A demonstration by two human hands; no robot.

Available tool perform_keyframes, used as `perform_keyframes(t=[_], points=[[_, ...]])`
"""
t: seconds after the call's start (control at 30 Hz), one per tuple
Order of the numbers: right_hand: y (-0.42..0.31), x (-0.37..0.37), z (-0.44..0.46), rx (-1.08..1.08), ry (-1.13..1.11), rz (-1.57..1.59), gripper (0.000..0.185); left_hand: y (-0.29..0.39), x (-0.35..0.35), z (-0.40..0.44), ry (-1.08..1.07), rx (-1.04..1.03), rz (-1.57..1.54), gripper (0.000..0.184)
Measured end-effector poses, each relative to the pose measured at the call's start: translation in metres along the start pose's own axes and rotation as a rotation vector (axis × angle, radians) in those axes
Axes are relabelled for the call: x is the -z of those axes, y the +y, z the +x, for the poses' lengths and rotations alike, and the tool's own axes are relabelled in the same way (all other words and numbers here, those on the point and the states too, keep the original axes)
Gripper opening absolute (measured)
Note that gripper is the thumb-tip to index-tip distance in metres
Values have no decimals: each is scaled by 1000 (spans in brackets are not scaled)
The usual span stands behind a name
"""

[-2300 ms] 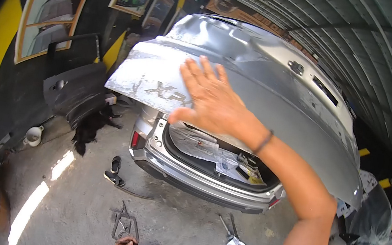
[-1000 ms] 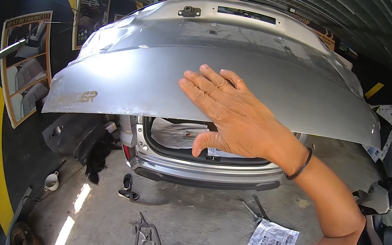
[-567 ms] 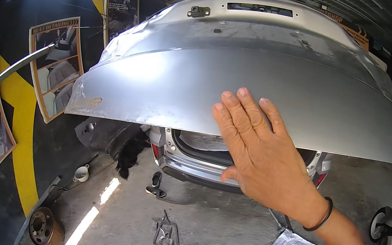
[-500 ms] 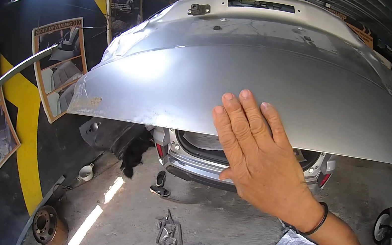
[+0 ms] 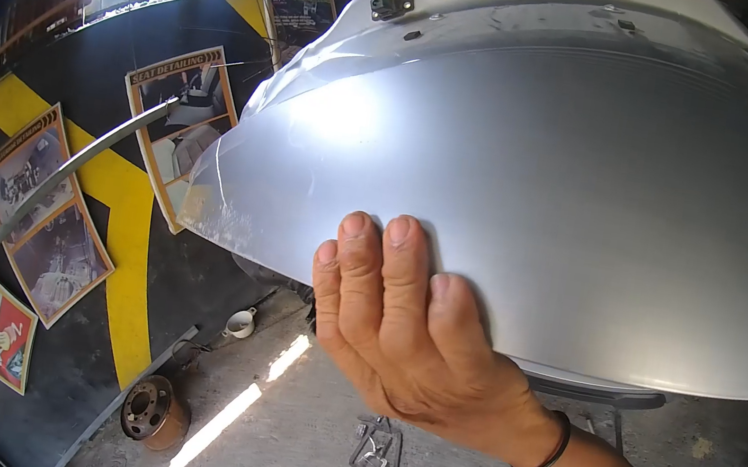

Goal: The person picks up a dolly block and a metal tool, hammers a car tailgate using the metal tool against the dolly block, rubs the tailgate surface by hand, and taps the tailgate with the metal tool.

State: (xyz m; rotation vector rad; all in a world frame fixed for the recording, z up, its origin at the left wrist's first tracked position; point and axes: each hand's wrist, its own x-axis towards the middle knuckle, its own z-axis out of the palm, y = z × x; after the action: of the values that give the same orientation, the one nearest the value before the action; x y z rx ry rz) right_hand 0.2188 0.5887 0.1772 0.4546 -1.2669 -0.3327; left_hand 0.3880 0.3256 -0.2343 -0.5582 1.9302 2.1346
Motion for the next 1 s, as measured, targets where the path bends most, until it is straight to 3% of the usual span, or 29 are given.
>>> perform_keyframes(t=[0.03, 0.13, 0.3, 0.37, 0.4, 0.5, 0.63, 0.8, 0.9, 1.0], points=[[0, -3, 0, -6, 35, -11, 34, 0, -2, 0, 27, -7, 43, 17], [0, -4, -1, -23, 58, 2, 29, -6, -10, -2, 94, -18, 163, 17], [6, 12, 2, 31, -27, -6, 31, -13, -8, 10, 99, -45, 320, 17], [10, 29, 8, 38, -253, 117, 44, -13, -2, 24, -68, -48, -8, 18], [15, 38, 16, 61, -264, 96, 44, -16, -2, 29, -100, -47, -17, 18], [34, 66, 48, 93, -735, 390, 80, -9, -4, 42, -186, -42, -72, 19], [43, 63, 73, 78, -857, 520, 101, 20, -3, 66, -306, -45, -133, 20], [38, 34, 102, 92, -903, 434, 99, 56, 12, 86, -493, -25, -164, 23], [19, 7, 119, 6, -930, 371, 106, 78, 29, 79, -480, -41, -121, 25], [-5, -28, 137, -22, -918, 385, 108, 18, 67, 130, -587, 67, -145, 28]])
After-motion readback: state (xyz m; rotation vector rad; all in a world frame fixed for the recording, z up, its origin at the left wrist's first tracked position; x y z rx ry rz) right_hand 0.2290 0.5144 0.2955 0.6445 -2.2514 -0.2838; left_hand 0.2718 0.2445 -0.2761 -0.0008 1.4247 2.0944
